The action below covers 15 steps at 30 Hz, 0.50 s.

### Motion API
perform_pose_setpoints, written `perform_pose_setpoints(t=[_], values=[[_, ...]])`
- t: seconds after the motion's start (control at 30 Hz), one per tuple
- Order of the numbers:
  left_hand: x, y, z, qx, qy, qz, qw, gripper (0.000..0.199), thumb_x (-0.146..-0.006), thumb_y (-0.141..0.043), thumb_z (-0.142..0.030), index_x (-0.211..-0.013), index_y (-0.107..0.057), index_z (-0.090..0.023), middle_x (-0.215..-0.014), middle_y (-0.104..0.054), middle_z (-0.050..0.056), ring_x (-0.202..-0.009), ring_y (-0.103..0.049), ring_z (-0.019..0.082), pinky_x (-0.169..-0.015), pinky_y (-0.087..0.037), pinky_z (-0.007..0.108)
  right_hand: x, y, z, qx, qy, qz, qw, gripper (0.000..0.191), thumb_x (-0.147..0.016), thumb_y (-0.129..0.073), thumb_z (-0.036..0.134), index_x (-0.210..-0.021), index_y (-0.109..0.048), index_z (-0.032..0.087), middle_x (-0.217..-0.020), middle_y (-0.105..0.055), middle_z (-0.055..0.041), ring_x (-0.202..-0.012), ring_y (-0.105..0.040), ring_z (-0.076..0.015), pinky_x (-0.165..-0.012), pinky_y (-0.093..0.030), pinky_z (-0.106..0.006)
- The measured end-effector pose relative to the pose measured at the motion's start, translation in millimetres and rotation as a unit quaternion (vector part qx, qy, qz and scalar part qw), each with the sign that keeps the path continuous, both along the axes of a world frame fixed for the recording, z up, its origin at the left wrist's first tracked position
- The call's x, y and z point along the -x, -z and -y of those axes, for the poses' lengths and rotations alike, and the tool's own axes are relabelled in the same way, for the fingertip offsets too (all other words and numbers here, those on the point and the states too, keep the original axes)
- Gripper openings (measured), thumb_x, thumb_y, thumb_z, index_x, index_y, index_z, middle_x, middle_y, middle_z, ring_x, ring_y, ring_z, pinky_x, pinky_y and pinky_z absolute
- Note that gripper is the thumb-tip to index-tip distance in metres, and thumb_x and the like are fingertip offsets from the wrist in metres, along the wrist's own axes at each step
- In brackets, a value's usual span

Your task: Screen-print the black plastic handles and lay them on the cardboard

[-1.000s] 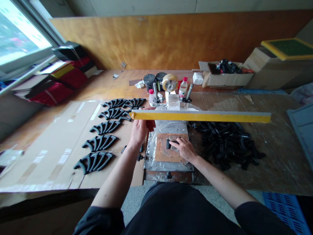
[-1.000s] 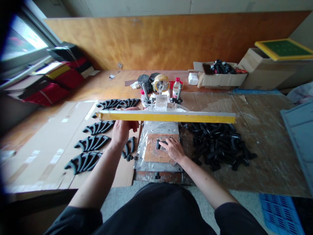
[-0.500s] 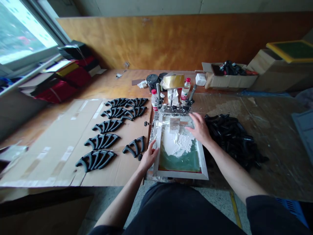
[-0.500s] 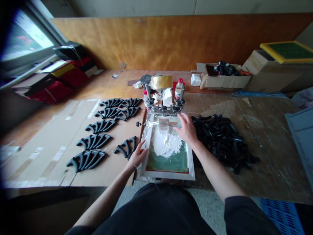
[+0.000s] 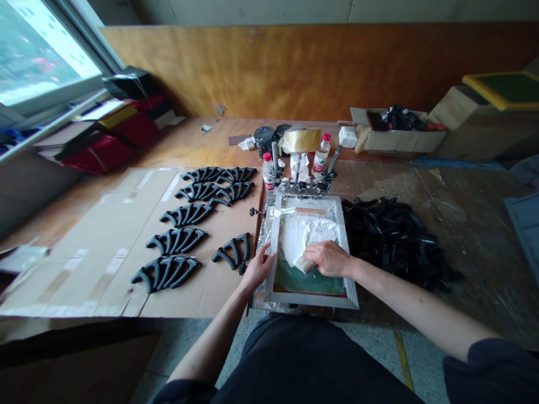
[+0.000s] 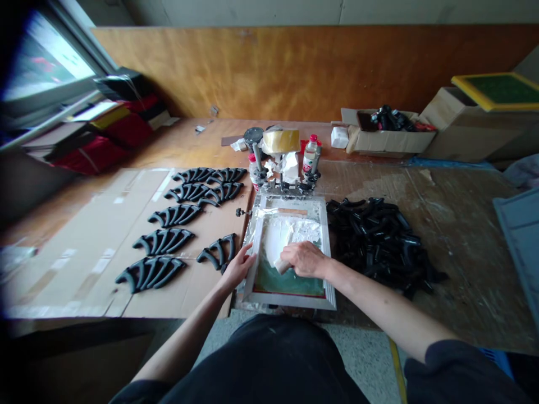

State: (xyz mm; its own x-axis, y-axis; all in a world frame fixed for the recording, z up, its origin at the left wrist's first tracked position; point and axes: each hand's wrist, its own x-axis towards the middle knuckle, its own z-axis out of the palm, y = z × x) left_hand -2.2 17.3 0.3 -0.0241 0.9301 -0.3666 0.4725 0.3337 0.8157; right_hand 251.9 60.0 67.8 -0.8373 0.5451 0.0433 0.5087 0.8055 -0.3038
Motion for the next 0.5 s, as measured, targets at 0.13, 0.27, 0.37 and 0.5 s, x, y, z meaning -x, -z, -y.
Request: perform_pose_setpoints(t=[0.13,0.27,0.37,0.5], values=[[0.8,0.4,0.3,-0.003,-0.003,0.008,1.000,0.060,-0.085,-0.049,-0.055,-0.136,-0.049,-0.022,-0.072,-0.059,-0.001,-0.057,-0.051,0.012,-0.053,-0.040,0.022,7.0,9.2,-2.4,-0.036,0.103,-0.052,0.993,0.014,-0.079,-0.059,0.009,-0.084,-0.066,0.020,-0.086,-0.068,-0.0026,-0.083,-0.061,-0.0179,-0.068,-0.042,-0.026],[2.0,2.7,1.5,-0.007,-0.005,0.028,1.000,0.062,-0.085,-0.048,-0.058,-0.136,-0.048,-0.023,-0.066,-0.053,-0.004,-0.053,-0.045,0.011,-0.049,-0.035,0.021,5.0,24.8,14.9,-0.065,0.061,-0.092,0.992,0.023,-0.079,-0.057,0.004,-0.095,-0.066,0.019,-0.094,-0.069,-0.0054,-0.087,-0.062,-0.0183,-0.073,-0.046,-0.027],[2.8,-0.2,1.1,-0.004,-0.006,0.046,0.999,0.063,-0.084,-0.050,-0.058,-0.137,-0.046,-0.023,-0.067,-0.052,-0.004,-0.053,-0.044,0.010,-0.048,-0.034,0.020,6.6,16.4,8.9,-0.029,0.089,-0.104,0.990,0.011,-0.082,-0.064,0.015,-0.090,-0.067,0.021,-0.085,-0.068,-0.0016,-0.079,-0.063,-0.0164,-0.069,-0.045,-0.025],[4.8,-24.7,0.1,0.010,0.008,0.098,0.995,0.071,-0.082,-0.055,-0.059,-0.142,-0.040,-0.024,-0.063,-0.050,-0.005,-0.049,-0.041,0.009,-0.045,-0.032,0.019,19.3,-12.8,-41.4,-0.029,0.231,-0.129,0.964,0.033,-0.082,-0.070,0.031,-0.114,-0.063,0.029,-0.100,-0.070,-0.0007,-0.084,-0.064,-0.0181,-0.071,-0.047,-0.027]])
